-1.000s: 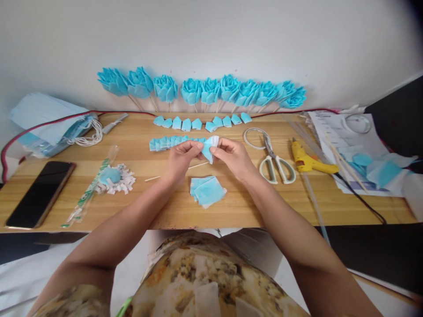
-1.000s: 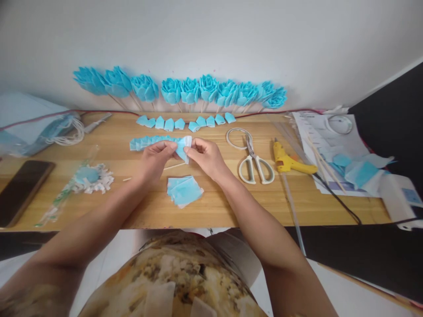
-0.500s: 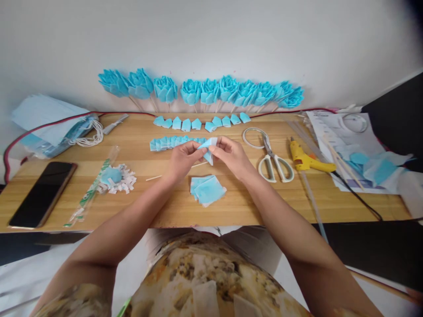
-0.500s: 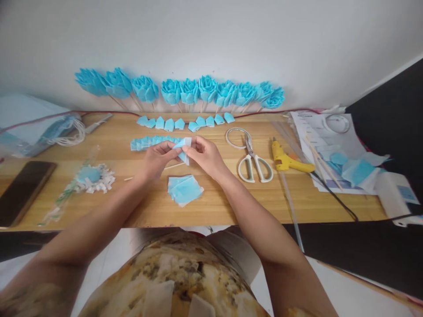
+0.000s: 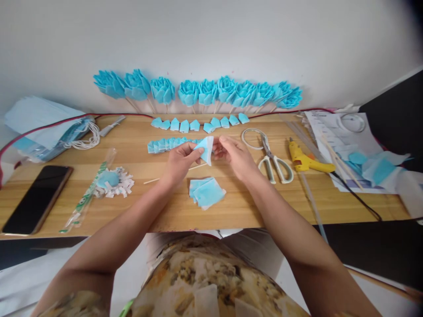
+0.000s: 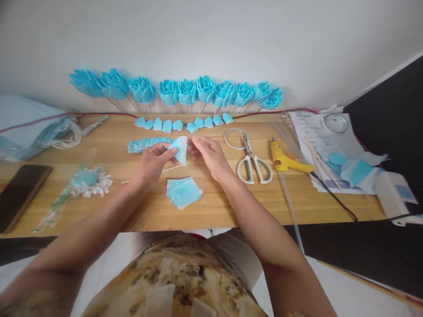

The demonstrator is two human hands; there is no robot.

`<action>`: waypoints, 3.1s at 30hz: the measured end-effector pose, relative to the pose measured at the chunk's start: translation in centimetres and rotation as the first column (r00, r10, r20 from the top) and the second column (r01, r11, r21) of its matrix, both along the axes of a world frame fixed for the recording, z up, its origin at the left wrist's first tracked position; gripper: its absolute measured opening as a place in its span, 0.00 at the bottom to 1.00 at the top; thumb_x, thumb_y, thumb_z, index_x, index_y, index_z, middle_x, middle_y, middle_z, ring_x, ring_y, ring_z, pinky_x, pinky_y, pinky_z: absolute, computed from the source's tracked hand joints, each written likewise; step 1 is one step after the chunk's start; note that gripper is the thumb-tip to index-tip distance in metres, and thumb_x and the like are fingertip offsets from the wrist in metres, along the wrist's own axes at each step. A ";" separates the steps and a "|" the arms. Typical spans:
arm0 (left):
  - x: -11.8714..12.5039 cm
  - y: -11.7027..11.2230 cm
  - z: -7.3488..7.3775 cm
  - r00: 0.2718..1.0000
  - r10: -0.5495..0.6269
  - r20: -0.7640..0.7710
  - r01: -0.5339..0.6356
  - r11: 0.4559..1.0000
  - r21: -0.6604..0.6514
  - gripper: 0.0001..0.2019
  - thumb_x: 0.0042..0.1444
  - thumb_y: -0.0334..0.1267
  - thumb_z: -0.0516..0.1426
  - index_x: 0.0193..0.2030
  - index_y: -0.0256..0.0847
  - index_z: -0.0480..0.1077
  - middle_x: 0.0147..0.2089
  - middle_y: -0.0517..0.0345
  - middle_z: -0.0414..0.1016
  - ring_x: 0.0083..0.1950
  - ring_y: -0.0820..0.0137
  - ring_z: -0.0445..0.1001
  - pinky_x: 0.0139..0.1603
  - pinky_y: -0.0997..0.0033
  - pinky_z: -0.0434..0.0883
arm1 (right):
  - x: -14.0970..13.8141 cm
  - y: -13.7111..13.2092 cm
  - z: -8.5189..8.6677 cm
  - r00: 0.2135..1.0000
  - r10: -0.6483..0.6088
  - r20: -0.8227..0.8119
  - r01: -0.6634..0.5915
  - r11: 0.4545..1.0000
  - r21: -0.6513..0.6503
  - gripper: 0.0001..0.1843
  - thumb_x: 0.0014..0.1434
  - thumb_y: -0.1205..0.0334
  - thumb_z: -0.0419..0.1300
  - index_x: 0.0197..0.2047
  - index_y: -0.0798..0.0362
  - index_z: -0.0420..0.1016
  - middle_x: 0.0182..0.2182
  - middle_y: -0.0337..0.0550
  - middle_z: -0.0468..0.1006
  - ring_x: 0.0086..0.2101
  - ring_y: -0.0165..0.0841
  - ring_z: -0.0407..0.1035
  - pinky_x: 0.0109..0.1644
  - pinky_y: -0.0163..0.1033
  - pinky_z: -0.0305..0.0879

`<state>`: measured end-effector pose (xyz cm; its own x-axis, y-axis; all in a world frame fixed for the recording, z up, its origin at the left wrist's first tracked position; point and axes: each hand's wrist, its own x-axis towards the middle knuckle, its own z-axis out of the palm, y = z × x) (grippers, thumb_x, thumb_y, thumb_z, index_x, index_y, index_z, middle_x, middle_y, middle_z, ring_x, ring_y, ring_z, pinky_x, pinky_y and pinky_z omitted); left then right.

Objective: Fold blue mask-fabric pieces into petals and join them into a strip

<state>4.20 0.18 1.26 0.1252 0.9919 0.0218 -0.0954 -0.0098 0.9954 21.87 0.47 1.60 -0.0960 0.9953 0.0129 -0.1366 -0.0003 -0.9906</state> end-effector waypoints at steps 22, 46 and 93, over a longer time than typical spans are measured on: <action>0.0 0.0 0.0 1.000 -0.019 0.022 0.020 0.996 -0.090 0.15 0.47 0.48 0.68 0.25 0.38 0.75 0.24 0.60 0.74 0.28 0.74 0.70 0.35 0.72 0.68 | -0.2 -0.7 0.1 0.966 -0.011 0.258 -0.037 0.983 0.179 0.11 0.61 0.51 0.61 0.34 0.50 0.73 0.27 0.35 0.72 0.30 0.29 0.67 0.36 0.36 0.64; -0.1 0.1 -0.2 0.986 -0.008 0.168 0.030 0.991 -0.129 0.16 0.47 0.49 0.70 0.26 0.39 0.73 0.24 0.62 0.73 0.29 0.76 0.69 0.37 0.72 0.67 | -0.3 -0.6 0.0 0.878 -0.140 0.458 -0.108 0.874 0.474 0.05 0.62 0.60 0.63 0.34 0.48 0.77 0.50 0.45 0.78 0.54 0.39 0.72 0.59 0.50 0.67; -0.2 -0.4 1.2 0.980 -0.197 -0.026 0.193 0.974 -0.121 0.11 0.46 0.44 0.68 0.26 0.40 0.74 0.24 0.61 0.73 0.28 0.73 0.68 0.34 0.70 0.65 | -0.1 -0.9 0.5 0.882 -0.159 0.445 -0.059 0.898 0.437 0.04 0.59 0.61 0.65 0.37 0.48 0.81 0.35 0.39 0.82 0.34 0.32 0.73 0.41 0.40 0.70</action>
